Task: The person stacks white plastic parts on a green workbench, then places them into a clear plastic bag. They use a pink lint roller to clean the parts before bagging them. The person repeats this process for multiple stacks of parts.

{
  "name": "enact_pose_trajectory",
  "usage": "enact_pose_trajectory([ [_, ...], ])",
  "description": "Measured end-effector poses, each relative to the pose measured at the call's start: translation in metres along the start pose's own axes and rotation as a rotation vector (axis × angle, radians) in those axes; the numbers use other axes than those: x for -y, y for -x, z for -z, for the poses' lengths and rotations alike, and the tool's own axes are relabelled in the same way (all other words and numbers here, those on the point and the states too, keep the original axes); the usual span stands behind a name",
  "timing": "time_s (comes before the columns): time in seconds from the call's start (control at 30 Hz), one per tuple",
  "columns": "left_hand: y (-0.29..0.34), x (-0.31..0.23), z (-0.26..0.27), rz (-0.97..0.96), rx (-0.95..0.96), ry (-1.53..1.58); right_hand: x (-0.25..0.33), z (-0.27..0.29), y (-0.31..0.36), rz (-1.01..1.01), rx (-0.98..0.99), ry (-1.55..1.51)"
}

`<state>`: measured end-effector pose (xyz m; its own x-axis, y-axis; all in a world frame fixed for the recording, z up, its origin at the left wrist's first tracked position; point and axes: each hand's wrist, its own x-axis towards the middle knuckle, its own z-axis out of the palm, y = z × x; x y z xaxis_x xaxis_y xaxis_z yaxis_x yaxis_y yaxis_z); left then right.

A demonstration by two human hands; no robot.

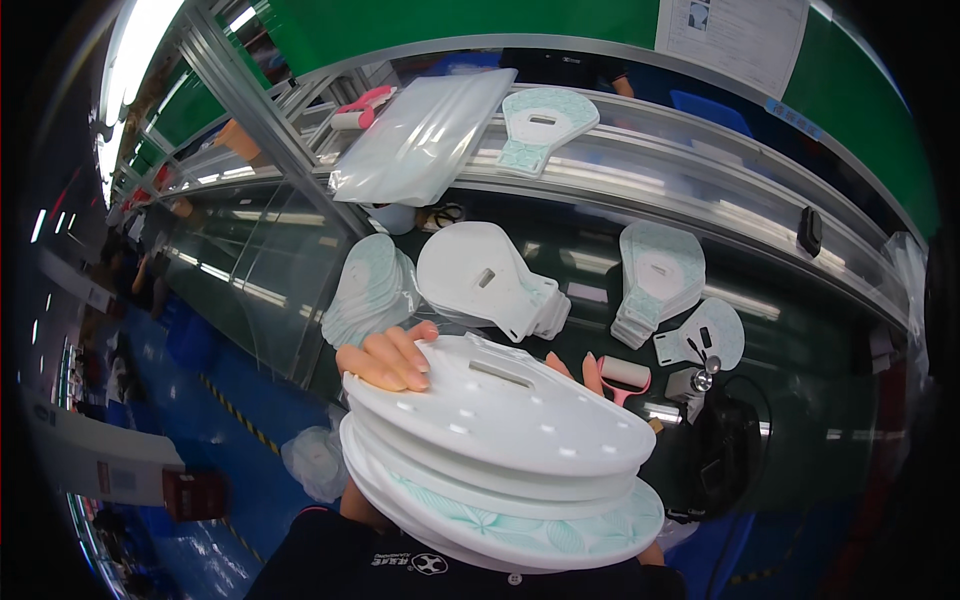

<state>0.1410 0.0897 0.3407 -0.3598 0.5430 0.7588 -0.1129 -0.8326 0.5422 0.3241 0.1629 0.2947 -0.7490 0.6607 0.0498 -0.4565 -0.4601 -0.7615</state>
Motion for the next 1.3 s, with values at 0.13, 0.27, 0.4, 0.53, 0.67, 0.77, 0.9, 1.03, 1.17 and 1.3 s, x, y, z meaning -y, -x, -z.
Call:
enact_pose_trajectory([
  [0.13,0.003,0.006,0.008,0.053,0.032,0.098,-0.006,-0.006,0.002,0.106,-0.133,-0.132],
  [0.27,0.006,0.005,0.012,0.328,-0.263,0.244,0.033,-0.013,0.015,0.183,0.010,0.548],
  [0.4,0.038,0.001,0.041,0.485,-0.358,0.267,0.051,-0.029,0.007,0.370,0.067,0.853],
  [0.53,0.050,0.005,0.049,0.554,-0.404,0.295,0.060,-0.042,-0.005,0.679,0.015,0.810],
  [0.67,0.041,0.005,0.045,0.556,-0.396,0.320,0.064,-0.046,-0.008,0.662,-0.015,0.738],
  [0.77,0.037,0.000,0.042,0.543,-0.392,0.324,0.070,-0.046,-0.012,0.764,0.018,0.798],
  [0.9,0.033,-0.002,0.038,0.532,-0.373,0.347,0.066,-0.037,-0.011,0.726,0.056,0.715],
  [1.03,0.030,-0.008,0.034,0.514,-0.354,0.361,0.059,-0.028,-0.009,0.667,0.039,0.691],
  [1.17,0.025,-0.012,0.027,0.499,-0.332,0.370,0.051,-0.020,-0.004,0.608,0.024,0.702],
  [1.3,0.024,-0.019,0.016,0.478,-0.315,0.352,0.044,-0.025,0.003,0.555,-0.087,0.646],
])
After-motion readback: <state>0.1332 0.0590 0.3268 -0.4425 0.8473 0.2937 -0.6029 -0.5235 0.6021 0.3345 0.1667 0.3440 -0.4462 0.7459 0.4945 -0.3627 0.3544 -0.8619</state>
